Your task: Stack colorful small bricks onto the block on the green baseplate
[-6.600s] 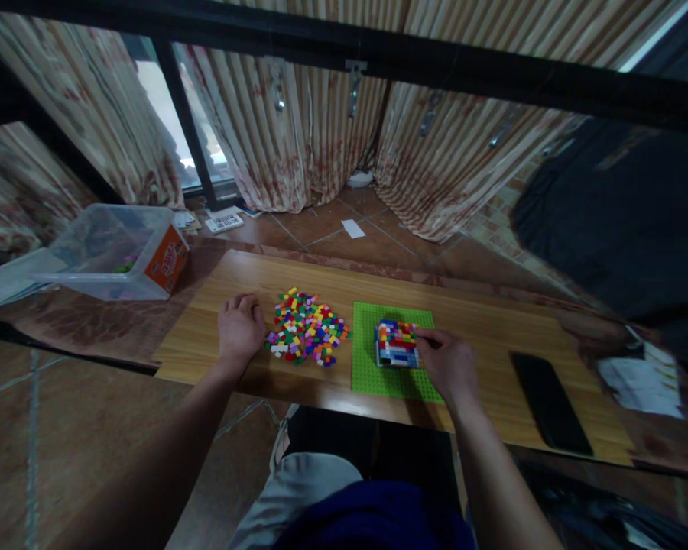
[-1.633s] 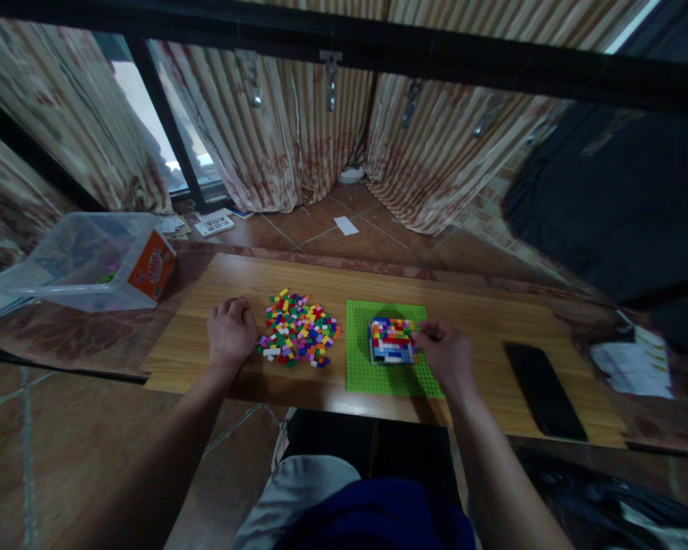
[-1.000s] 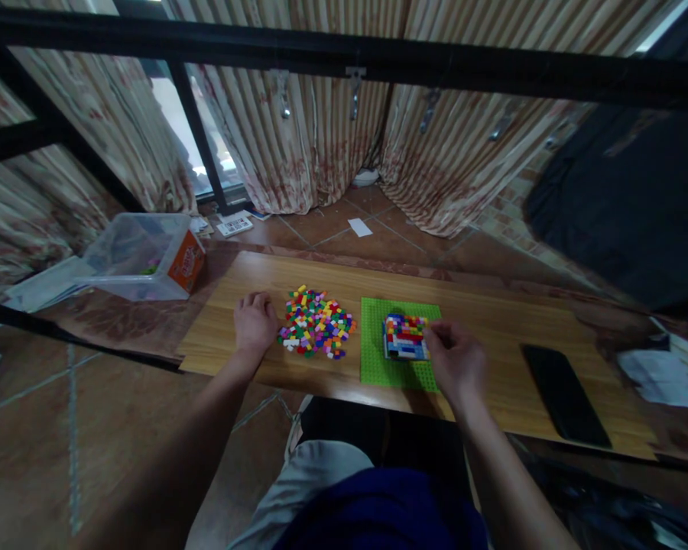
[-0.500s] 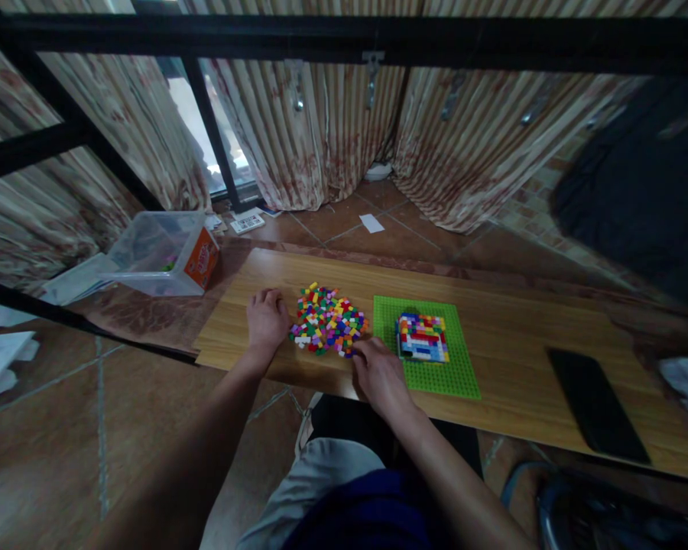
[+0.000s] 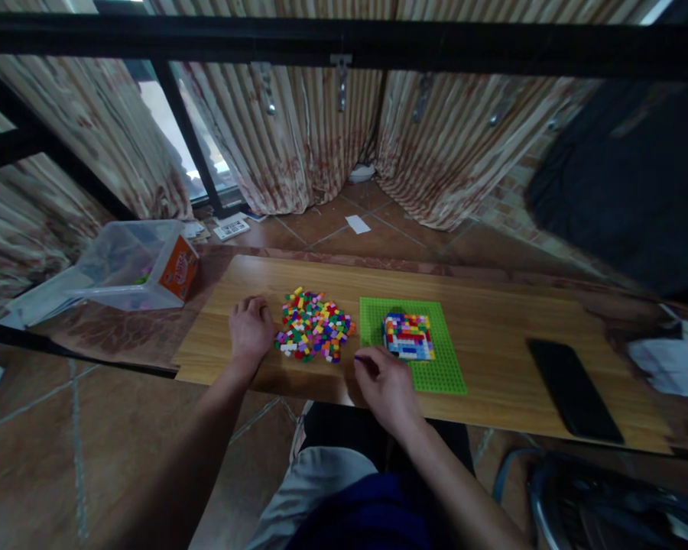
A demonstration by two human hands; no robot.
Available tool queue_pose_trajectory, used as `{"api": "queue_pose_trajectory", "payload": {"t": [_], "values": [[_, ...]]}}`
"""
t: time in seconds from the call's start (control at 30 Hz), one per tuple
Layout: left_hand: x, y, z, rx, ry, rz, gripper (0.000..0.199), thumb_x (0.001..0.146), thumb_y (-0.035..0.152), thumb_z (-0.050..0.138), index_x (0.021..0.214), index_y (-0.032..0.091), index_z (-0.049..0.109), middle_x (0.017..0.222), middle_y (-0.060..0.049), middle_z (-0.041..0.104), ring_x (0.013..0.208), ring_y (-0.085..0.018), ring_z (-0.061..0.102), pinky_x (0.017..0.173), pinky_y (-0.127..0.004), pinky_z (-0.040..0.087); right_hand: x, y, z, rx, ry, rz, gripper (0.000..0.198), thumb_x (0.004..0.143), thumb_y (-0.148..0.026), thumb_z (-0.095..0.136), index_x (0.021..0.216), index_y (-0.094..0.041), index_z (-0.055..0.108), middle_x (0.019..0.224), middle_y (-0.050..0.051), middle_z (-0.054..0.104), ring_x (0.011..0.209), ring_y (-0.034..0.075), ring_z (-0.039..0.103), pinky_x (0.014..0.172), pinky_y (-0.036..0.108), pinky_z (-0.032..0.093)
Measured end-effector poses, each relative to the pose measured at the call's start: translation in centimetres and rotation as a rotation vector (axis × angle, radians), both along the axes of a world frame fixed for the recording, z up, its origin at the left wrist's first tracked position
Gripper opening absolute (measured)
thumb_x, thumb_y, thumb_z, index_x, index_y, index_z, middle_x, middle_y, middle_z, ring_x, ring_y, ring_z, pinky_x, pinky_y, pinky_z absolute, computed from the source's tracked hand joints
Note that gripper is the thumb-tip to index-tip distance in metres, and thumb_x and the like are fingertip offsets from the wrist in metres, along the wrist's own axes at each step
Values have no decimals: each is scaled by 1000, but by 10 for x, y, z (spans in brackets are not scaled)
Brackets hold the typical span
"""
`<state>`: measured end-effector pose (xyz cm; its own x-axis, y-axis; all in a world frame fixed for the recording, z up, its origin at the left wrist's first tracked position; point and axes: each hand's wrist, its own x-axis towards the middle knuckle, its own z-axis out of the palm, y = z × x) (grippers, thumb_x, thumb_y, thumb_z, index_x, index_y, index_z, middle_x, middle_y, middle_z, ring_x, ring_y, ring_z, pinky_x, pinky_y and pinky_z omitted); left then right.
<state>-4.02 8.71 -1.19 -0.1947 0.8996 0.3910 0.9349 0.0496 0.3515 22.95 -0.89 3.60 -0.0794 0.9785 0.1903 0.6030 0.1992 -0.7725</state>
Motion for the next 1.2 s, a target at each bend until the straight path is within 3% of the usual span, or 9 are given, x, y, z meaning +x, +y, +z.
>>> {"api": "queue_pose_trajectory", "payload": {"t": [0.23, 0.37, 0.7, 1.2], "values": [[-3, 3, -3, 32, 38, -8, 27, 86, 22, 43, 95, 15, 67, 103, -16, 68, 100, -32, 60, 92, -47, 45, 65, -3, 7, -76, 295, -321, 23, 82, -41, 63, 92, -21, 69, 89, 5, 74, 79, 19, 68, 73, 32, 52], [-3, 3, -2, 51, 24, -6, 26, 86, 24, 43, 95, 16, 66, 103, -15, 68, 101, -31, 60, 94, -47, 44, 99, 16, -3, -78, 453, -488, 34, 73, -49, 70, 86, -18, 69, 75, 5, 72, 64, 18, 64, 62, 31, 51], [-4, 3, -2, 41, 25, -17, 24, 86, 24, 43, 93, 18, 64, 102, -14, 67, 101, -31, 60, 94, -46, 44, 111, 43, -27, -56, 531, -463, 32, 66, -46, 75, 82, -18, 74, 82, 6, 75, 76, 19, 67, 74, 36, 54], [-2, 2, 0, 30, 18, -14, 25, 85, 24, 43, 94, 16, 65, 105, -16, 67, 104, -32, 59, 95, -47, 44, 110, 48, -26, -120, 725, -520, 26, 53, -34, 84, 75, -21, 77, 77, 3, 76, 69, 17, 66, 73, 35, 53]]}}
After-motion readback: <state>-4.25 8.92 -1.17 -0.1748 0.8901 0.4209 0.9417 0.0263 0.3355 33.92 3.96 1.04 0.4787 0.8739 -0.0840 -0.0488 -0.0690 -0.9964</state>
